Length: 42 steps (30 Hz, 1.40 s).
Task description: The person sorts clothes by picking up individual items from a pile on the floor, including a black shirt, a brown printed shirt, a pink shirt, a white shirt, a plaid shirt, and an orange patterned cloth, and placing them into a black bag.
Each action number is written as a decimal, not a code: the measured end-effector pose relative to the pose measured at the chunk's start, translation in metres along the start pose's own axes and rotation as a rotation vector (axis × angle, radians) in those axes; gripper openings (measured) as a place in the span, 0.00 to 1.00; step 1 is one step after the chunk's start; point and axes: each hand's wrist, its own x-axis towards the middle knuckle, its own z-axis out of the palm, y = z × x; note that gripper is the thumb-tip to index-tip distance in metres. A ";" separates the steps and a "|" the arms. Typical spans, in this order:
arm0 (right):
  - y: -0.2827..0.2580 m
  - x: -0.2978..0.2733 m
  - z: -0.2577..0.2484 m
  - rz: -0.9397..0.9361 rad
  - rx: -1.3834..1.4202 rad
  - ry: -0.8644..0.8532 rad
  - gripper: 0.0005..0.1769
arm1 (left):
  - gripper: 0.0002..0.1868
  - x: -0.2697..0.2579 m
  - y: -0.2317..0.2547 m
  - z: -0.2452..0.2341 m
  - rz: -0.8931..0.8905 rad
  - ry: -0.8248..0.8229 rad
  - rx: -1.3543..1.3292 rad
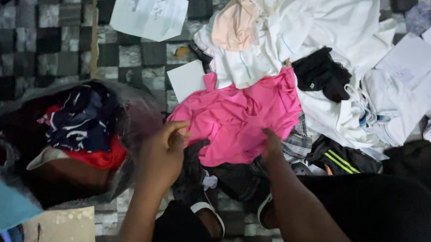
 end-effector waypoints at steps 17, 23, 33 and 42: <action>-0.265 -0.157 -0.007 0.206 0.814 -0.633 0.36 | 0.15 0.044 -0.067 0.038 0.164 -0.030 -0.009; -0.385 -0.216 -0.067 -0.168 0.807 -0.969 0.27 | 0.27 0.003 -0.003 0.039 0.075 -0.136 -0.511; -0.478 -0.326 -0.145 -0.671 0.124 -0.959 0.09 | 0.53 -0.039 0.086 0.062 -0.021 -0.323 -1.215; -0.550 -0.401 -0.231 -0.835 0.589 -0.991 0.09 | 0.64 -0.048 0.080 0.101 0.054 0.055 -0.470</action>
